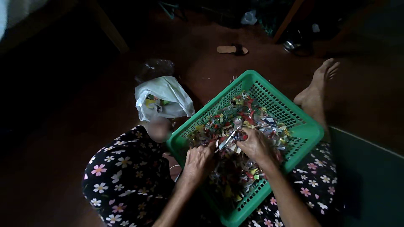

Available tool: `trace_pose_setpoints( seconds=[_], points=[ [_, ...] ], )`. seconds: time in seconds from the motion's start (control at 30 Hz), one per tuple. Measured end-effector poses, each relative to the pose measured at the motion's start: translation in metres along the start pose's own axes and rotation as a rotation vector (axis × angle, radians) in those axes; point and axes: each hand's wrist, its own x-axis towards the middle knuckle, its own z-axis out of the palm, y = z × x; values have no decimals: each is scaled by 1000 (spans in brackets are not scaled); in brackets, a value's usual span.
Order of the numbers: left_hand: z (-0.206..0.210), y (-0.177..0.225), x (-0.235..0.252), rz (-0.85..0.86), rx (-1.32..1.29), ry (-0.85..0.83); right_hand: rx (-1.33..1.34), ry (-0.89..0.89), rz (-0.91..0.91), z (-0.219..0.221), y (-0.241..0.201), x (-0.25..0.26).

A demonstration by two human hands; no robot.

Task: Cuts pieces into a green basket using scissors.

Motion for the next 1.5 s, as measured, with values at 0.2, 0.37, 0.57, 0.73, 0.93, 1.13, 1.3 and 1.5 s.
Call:
trace_pose_setpoints(
  seconds=[0.2,0.37,0.57,0.73,0.93,1.13,1.3,1.5],
  points=[
    [-13,-22,-25,36,-64,63,-311,-232,1,-32,7,-7],
    [-12,-49,-26,144,-387,407,-304,34,-146,-25,-15,-1],
    [-16,-43,-26,35,-287,422,-265,-111,-560,74,-59,1],
    [-18,-36,-24,-38,-242,356,-331,-173,-762,85,-8,-45],
    [-11,-22,-14,-72,-155,144,-252,-164,-337,9,25,-6],
    [11,-15,-3,61,-206,130,388,-13,-75,-1,22,14],
    [11,-4,11,118,-142,107,427,14,-117,17,23,7],
    [29,0,22,204,-84,349,342,7,-57,8,15,0]
  ],
)
